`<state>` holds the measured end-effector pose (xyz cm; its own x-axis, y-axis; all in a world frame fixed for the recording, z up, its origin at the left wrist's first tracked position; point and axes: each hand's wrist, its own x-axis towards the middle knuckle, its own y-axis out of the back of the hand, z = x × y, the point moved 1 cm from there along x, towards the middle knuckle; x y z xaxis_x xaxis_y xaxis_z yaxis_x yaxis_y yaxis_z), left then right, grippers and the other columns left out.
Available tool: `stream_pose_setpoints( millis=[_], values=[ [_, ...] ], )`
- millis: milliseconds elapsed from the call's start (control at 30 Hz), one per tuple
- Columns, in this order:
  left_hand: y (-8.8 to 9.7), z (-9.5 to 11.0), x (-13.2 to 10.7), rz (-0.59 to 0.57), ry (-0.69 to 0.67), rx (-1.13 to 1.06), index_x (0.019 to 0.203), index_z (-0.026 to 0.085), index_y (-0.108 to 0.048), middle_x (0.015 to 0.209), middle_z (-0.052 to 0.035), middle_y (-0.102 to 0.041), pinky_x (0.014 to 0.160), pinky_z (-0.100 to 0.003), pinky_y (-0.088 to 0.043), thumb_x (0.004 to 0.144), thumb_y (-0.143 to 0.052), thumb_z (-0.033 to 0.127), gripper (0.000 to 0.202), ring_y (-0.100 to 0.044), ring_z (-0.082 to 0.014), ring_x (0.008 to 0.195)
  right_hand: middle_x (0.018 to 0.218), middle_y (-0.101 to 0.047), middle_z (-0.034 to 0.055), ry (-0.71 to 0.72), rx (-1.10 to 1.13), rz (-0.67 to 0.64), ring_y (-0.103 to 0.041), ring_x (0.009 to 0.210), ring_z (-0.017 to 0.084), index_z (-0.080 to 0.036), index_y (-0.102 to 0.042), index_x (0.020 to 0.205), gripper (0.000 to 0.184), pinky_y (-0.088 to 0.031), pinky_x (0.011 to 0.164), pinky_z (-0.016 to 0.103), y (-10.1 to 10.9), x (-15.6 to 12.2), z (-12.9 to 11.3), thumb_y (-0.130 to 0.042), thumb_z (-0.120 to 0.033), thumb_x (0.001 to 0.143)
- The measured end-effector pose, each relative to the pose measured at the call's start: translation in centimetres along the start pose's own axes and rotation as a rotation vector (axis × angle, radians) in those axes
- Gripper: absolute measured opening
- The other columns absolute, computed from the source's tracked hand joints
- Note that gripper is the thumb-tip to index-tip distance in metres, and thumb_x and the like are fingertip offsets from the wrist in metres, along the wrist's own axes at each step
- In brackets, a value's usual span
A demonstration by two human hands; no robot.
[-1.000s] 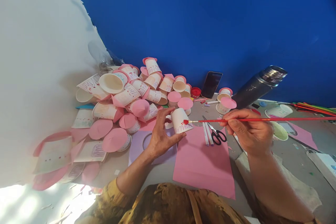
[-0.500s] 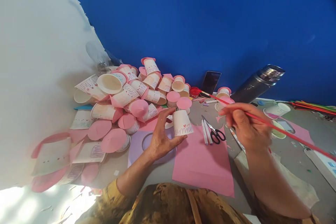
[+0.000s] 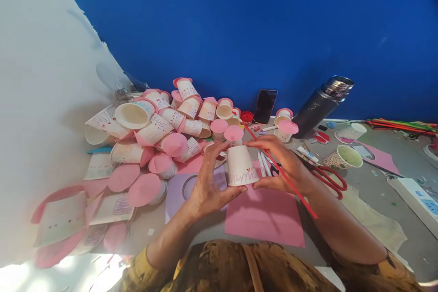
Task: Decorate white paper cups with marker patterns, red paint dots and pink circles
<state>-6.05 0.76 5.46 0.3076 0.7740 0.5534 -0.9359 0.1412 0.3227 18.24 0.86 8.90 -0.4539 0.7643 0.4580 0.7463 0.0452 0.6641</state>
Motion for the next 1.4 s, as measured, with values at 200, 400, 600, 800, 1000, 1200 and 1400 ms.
stream_pose_setpoints(
  millis=[200, 400, 600, 800, 1000, 1200, 1400],
  values=[
    [-0.2, -1.6, -0.3, -0.061, 0.173, -0.479, 0.152, 0.038, -0.047, 0.155, -0.0108, -0.049, 0.111, -0.050, -0.051, 0.078, -0.089, 0.049, 0.086, -0.052, -0.0337, 0.140, 0.140, -0.064, 0.0120, -0.058, 0.130, 0.071, -0.060, 0.129, 0.035, -0.032, -0.058, 0.144, 0.084, -0.057, 0.099, 0.047, 0.0, 0.0, 0.6, -0.088, -0.064, 0.073],
    [0.2, -1.7, -0.1, 0.016, 0.178, -0.440, 0.144, 0.034, -0.055, 0.147, -0.0106, -0.052, 0.112, -0.050, -0.050, 0.077, -0.090, 0.042, 0.076, -0.053, -0.0342, 0.138, 0.141, -0.068, 0.0109, -0.088, 0.210, 0.111, -0.065, 0.124, 0.032, -0.032, -0.060, 0.145, 0.073, -0.058, 0.095, 0.045, -0.1, 0.0, 0.8, -0.085, -0.057, 0.081],
    [1.3, -2.5, -0.2, 0.143, 0.124, 0.023, 0.146, 0.035, -0.049, 0.145, -0.0095, -0.053, 0.109, -0.052, -0.049, 0.074, -0.085, 0.023, 0.082, -0.048, -0.0334, 0.138, 0.076, -0.077, 0.0019, -0.101, 0.314, 0.602, -0.068, 0.070, 0.019, -0.029, -0.079, 0.118, 0.024, -0.053, 0.061, 0.034, 1.7, -1.1, 0.4, -0.060, -0.034, 0.105],
    [1.2, -2.5, -0.1, 0.149, 0.132, 0.113, 0.145, 0.034, -0.047, 0.144, -0.0100, -0.054, 0.103, -0.051, -0.054, 0.076, -0.085, 0.024, 0.080, -0.053, -0.0320, 0.131, 0.083, -0.075, 0.0035, -0.163, 0.491, 0.667, -0.056, 0.053, 0.013, -0.027, -0.083, 0.103, 0.019, -0.042, 0.045, 0.030, 1.7, -0.7, 0.5, -0.072, -0.041, 0.097],
    [1.4, -2.5, -0.3, 0.178, 0.150, 0.082, 0.146, 0.034, -0.048, 0.145, -0.0112, -0.053, 0.107, -0.054, -0.051, 0.076, -0.088, 0.031, 0.081, -0.052, -0.0340, 0.135, 0.066, -0.071, 0.0006, -0.290, 0.548, 0.659, -0.058, 0.047, 0.013, -0.023, -0.079, 0.090, 0.013, -0.043, 0.040, 0.028, 1.3, -0.3, -0.3, -0.080, -0.035, 0.091],
    [1.3, -2.6, -0.3, 0.189, 0.141, 0.083, 0.146, 0.033, -0.049, 0.145, -0.0107, -0.055, 0.106, -0.052, -0.052, 0.076, -0.088, 0.035, 0.079, -0.054, -0.0334, 0.134, 0.069, -0.075, 0.0024, -0.225, 0.467, 0.647, -0.061, 0.047, 0.015, -0.023, -0.077, 0.092, 0.008, -0.048, 0.040, 0.029, 1.2, -0.5, -1.4, -0.075, -0.030, 0.095],
    [1.3, -2.6, -0.3, 0.176, 0.138, 0.058, 0.147, 0.034, -0.049, 0.147, -0.0110, -0.053, 0.108, -0.053, -0.051, 0.078, -0.088, 0.038, 0.079, -0.051, -0.0339, 0.137, 0.071, -0.075, 0.0020, -0.207, 0.436, 0.641, -0.061, 0.047, 0.015, -0.024, -0.076, 0.093, 0.008, -0.048, 0.039, 0.030, 1.3, -0.6, -1.3, -0.073, -0.030, 0.097]
  ],
)
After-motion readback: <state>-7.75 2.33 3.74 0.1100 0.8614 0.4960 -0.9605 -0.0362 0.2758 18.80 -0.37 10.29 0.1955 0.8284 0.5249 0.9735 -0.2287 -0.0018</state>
